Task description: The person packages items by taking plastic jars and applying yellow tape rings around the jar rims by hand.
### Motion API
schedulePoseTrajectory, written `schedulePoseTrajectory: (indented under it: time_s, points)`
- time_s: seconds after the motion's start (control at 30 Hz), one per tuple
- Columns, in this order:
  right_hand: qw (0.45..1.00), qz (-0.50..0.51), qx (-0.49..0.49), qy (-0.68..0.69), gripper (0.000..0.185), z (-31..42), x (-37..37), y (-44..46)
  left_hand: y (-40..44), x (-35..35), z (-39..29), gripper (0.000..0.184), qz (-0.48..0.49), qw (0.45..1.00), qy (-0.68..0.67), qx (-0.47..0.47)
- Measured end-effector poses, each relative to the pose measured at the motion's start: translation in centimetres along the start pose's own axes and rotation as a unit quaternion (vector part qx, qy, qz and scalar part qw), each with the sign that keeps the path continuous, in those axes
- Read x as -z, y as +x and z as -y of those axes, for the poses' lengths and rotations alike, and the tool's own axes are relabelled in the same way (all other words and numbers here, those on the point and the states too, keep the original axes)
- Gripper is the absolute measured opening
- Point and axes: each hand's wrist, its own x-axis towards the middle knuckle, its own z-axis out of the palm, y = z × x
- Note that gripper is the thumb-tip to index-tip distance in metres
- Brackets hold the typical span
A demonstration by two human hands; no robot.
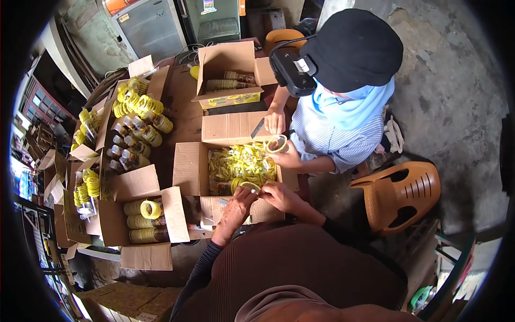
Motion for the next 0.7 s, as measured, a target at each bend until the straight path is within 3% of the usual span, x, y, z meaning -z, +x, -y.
schedulePoseTrajectory:
  time_s: [0.4, 0.47, 0.53, 0.6, 0.63, 0.7]
  points:
    - [0.982, -0.162, -0.037, -0.087, 0.015, 1.0, -5.7, 1.0, -2.2, 0.7, 2.4, 0.021, -0.015, 1.0, -0.006, -0.012]
    - [0.945, -0.262, -0.154, -0.124, 0.012, -1.5, -5.8, 0.9, -3.1, 1.3, 2.2, 0.019, -0.032, 0.999, -0.036, -0.024]
    - [0.928, -0.312, -0.171, -0.109, 0.009, -3.5, -3.7, -0.2, -4.5, 2.2, 2.5, 0.02, -0.059, 0.997, -0.041, -0.015]
    - [0.94, -0.299, -0.139, -0.087, 0.009, -4.3, -2.9, -1.1, -5.6, 3.4, 4.2, 0.02, -0.075, 0.997, -0.03, 0.006]
    - [0.95, -0.286, -0.11, -0.066, 0.009, -4.1, -3.2, -1.2, -5.4, 4.4, 4.9, 0.016, -0.1, 0.995, -0.005, -0.03]
    - [0.957, -0.268, -0.099, -0.048, 0.011, -3.4, -4.2, -0.8, -5.4, 5.6, 5.3, 0.012, -0.145, 0.989, -0.02, 0.03]
